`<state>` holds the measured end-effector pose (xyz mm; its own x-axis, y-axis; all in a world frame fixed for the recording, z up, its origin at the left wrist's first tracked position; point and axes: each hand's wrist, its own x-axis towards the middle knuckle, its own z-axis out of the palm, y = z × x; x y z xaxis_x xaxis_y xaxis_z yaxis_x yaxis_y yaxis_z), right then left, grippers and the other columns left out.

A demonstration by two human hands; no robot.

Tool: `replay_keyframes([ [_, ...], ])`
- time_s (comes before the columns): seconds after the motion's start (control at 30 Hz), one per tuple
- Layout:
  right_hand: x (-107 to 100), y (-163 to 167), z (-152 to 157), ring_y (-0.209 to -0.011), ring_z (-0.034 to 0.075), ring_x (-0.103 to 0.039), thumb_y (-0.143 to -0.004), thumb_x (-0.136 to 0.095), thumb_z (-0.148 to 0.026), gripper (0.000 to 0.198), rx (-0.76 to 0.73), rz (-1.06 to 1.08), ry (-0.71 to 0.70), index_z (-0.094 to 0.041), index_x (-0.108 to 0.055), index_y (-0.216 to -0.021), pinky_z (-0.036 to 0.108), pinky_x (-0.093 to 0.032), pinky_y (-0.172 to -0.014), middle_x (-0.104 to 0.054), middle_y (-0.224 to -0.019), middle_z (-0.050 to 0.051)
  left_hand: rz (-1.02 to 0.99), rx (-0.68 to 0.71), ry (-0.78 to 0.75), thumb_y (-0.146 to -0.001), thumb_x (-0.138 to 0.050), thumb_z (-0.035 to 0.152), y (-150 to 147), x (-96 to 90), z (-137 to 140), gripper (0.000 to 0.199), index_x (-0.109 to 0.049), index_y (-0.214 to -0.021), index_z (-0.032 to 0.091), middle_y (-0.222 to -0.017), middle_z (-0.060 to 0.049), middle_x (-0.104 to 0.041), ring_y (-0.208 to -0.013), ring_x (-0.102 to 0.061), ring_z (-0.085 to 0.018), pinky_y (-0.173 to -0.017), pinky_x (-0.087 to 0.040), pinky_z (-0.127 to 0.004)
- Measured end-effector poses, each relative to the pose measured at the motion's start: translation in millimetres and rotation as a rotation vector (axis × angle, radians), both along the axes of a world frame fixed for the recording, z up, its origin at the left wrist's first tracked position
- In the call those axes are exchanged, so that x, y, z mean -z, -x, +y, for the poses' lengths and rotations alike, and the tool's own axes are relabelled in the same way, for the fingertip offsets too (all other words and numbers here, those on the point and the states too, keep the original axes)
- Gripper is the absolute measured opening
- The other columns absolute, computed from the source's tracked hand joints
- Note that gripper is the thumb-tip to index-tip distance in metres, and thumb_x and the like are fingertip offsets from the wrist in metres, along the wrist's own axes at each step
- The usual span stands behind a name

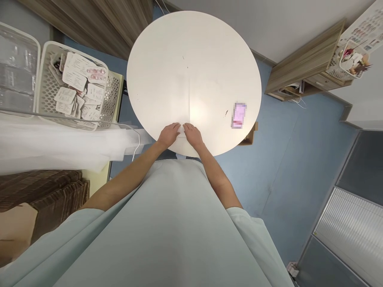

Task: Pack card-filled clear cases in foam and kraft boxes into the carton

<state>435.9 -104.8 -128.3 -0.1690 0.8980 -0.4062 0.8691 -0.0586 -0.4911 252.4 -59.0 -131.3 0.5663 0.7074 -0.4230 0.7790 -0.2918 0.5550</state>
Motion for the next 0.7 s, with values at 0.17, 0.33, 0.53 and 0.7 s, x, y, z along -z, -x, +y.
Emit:
replay_keyframes([
  [0.17,0.3,-3.6,-27.9,-0.172,0.032,-0.037,-0.113,-0.052,-0.030,0.065,-0.094,-0.002,-0.002,-0.010,-0.041,-0.175,0.052,-0.047,-0.134,-0.039,-0.183,0.019,-0.016,0.033,0.001,-0.109,-0.044,0.022,12.2,1.1,-13.3,0.061,-0.052,-0.168,0.011,-0.175,-0.019,-0.052,-0.163,-0.050,-0.035,-0.135,-0.040,-0.054],
  [0.33,4.9,3.0,-74.6,-0.174,0.032,-0.035,-0.113,-0.053,-0.028,0.069,-0.138,0.003,-0.022,-0.011,-0.037,-0.177,0.052,-0.041,-0.138,-0.035,-0.184,0.020,-0.056,0.086,0.032,-0.110,-0.048,0.037,32.1,1.3,-52.0,0.068,-0.046,-0.173,0.012,-0.181,-0.019,-0.043,-0.168,-0.043,-0.034,-0.138,-0.034,-0.054],
  [0.53,4.5,-2.4,-97.3,-0.173,0.031,-0.037,-0.118,-0.046,-0.040,0.067,-0.197,0.011,-0.033,-0.007,-0.040,-0.175,0.052,-0.035,-0.141,-0.036,-0.183,0.022,-0.033,0.172,0.080,-0.099,-0.069,0.044,48.7,0.6,-68.0,0.086,-0.043,-0.174,0.013,-0.184,-0.019,-0.037,-0.171,-0.037,-0.033,-0.142,-0.027,-0.051],
  [0.7,-3.2,-9.1,-82.4,-0.161,0.033,-0.055,-0.120,-0.039,-0.047,0.063,-0.149,0.028,-0.009,-0.010,-0.049,-0.170,0.050,-0.048,-0.131,-0.046,-0.179,0.021,-0.053,0.042,0.105,-0.102,-0.066,0.050,45.3,-0.3,-48.6,0.069,-0.061,-0.161,0.016,-0.171,-0.017,-0.057,-0.155,-0.059,-0.036,-0.131,-0.046,-0.049],
])
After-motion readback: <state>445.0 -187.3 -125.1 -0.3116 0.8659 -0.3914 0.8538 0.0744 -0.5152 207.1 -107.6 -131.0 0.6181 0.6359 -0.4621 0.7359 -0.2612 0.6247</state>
